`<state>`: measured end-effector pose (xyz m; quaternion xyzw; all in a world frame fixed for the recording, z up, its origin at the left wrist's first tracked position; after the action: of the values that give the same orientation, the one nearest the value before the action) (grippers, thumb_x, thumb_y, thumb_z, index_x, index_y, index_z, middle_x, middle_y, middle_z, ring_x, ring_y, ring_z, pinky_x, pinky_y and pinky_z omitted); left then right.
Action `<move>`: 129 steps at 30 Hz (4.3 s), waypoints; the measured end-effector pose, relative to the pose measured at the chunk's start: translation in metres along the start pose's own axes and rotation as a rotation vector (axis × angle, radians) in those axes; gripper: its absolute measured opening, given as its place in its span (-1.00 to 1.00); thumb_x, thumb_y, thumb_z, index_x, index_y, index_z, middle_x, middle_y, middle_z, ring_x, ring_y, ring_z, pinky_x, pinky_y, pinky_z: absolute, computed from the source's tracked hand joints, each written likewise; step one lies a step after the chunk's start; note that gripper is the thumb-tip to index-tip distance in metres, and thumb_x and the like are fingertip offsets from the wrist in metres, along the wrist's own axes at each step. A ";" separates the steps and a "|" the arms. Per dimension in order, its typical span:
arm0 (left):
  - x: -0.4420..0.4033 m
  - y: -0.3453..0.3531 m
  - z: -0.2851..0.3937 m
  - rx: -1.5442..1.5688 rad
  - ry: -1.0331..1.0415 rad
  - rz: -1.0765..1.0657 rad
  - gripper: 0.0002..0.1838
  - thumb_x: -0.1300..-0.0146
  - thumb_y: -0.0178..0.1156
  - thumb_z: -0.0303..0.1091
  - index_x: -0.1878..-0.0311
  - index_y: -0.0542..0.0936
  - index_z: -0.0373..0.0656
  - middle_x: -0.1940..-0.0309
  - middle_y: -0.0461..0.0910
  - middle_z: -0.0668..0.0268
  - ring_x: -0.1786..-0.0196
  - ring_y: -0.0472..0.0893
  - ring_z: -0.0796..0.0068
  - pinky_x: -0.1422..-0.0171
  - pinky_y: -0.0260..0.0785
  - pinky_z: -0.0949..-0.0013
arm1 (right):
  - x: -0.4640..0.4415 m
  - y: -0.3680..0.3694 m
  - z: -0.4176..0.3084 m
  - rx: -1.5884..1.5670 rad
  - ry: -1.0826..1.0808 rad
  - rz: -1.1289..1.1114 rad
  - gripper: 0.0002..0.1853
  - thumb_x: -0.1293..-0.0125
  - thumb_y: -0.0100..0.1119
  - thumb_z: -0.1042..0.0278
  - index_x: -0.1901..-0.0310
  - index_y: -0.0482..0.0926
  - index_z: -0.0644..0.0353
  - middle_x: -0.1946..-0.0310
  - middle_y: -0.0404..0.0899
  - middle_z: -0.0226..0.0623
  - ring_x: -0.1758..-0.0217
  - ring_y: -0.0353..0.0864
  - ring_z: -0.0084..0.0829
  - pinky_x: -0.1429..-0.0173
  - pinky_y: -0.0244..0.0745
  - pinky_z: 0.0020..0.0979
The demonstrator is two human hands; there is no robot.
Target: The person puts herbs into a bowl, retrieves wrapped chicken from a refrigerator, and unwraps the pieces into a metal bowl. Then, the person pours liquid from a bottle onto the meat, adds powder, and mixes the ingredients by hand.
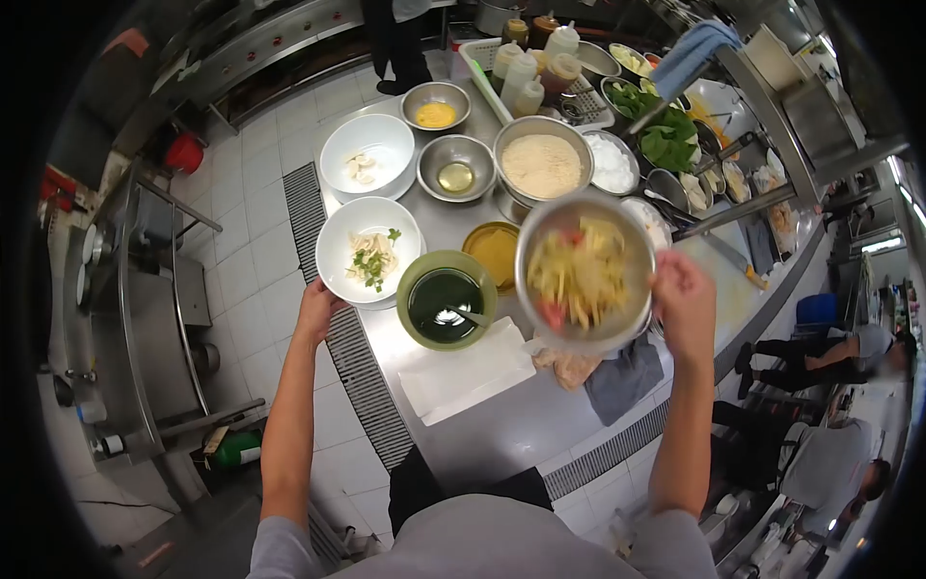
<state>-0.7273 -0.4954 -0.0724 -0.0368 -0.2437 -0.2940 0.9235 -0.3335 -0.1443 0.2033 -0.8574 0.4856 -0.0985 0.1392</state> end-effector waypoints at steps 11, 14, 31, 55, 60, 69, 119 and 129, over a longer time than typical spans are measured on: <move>0.018 -0.034 0.042 -0.007 0.007 0.213 -0.48 -0.34 0.12 -0.29 -0.36 0.39 -0.14 0.13 0.60 0.38 0.15 0.56 0.53 0.04 0.41 0.41 | 0.195 -0.004 0.221 -0.115 0.500 -0.355 -0.76 -0.24 0.30 0.53 0.06 0.58 0.30 0.43 0.63 -0.49 0.45 0.50 -0.76 0.35 0.40 -0.68; -0.012 -0.050 0.070 -0.127 0.062 0.217 -0.52 -0.37 0.15 -0.20 -0.32 0.46 -0.13 0.14 0.59 0.41 0.19 0.53 0.57 0.08 0.37 0.46 | 0.205 0.001 0.242 -0.162 0.526 -0.315 -0.76 -0.27 0.32 0.49 0.06 0.56 0.32 0.45 0.62 -0.48 0.45 0.55 -0.71 0.34 0.44 -0.65; -0.191 -0.002 0.110 -0.314 -0.008 0.025 -0.91 -0.27 0.14 -0.45 0.26 0.60 -0.24 0.47 0.65 0.28 0.56 0.59 0.57 0.50 0.42 0.54 | -0.013 0.149 0.024 0.885 -0.532 -0.247 -0.69 -0.28 0.29 0.30 -0.06 0.61 0.06 0.37 0.62 -0.21 0.42 0.66 -0.20 0.38 0.54 -0.25; 0.029 0.026 0.157 -0.406 0.472 -0.051 -0.80 -0.41 0.19 -0.32 0.04 0.64 -0.21 0.37 0.57 0.39 0.47 0.42 0.71 0.42 0.22 0.57 | -0.112 0.265 0.033 1.178 -0.385 -0.564 -0.79 -0.22 0.13 0.36 0.37 0.67 0.33 0.42 0.67 0.06 0.27 0.73 0.02 0.12 0.64 -0.07; 0.070 0.139 0.195 -0.842 0.960 -0.488 -0.71 -0.32 0.27 -0.28 -0.04 0.65 -0.19 0.34 0.62 0.28 0.28 0.50 0.37 0.16 0.32 0.37 | -0.049 0.183 0.121 1.070 0.110 -0.283 -0.68 -0.24 0.23 0.16 0.33 0.68 0.33 0.38 0.67 0.13 0.26 0.69 0.13 0.12 0.61 -0.02; 0.039 0.204 0.159 -1.506 0.820 -0.809 -0.77 -0.37 0.17 -0.25 0.04 0.72 -0.08 0.43 0.67 0.25 0.24 0.56 0.29 0.00 0.18 0.24 | -0.009 0.166 0.125 0.811 0.133 0.147 -0.74 -0.23 0.18 0.23 0.40 0.64 0.29 0.49 0.63 0.13 0.36 0.67 0.14 0.19 0.57 0.05; 0.632 -0.505 -0.015 -1.879 -1.282 0.769 -0.16 -0.20 0.32 0.15 -0.48 0.30 0.04 -0.55 0.13 0.17 -0.57 0.10 0.05 -0.52 -0.06 -0.30 | 0.119 0.029 0.056 0.483 -0.337 0.169 -0.83 -0.32 0.32 0.37 0.11 0.70 0.24 0.62 0.52 -0.43 0.61 0.38 -0.69 0.51 0.28 -0.55; 0.666 -0.607 0.004 -2.077 -1.328 0.698 -0.13 -0.20 0.13 0.42 -0.33 0.50 -0.12 -0.46 0.31 0.23 -0.53 0.21 0.26 -0.66 -0.30 -0.10 | 0.200 0.090 -0.031 0.490 -0.982 0.022 -0.71 -0.21 0.34 0.39 0.06 0.64 0.32 0.64 0.49 -0.43 0.70 0.34 -0.53 0.58 0.21 -0.48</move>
<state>-0.5976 -1.3449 0.1997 -0.9376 -0.2904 -0.0138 0.1908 -0.3144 -0.3647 0.2094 -0.7399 0.3352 0.2045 0.5462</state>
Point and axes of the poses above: each hand's wrist, its own x-axis away from the middle knuckle, its own y-axis out of the palm, z = x × y, the point moved 5 cm from there along -x, towards the middle knuckle
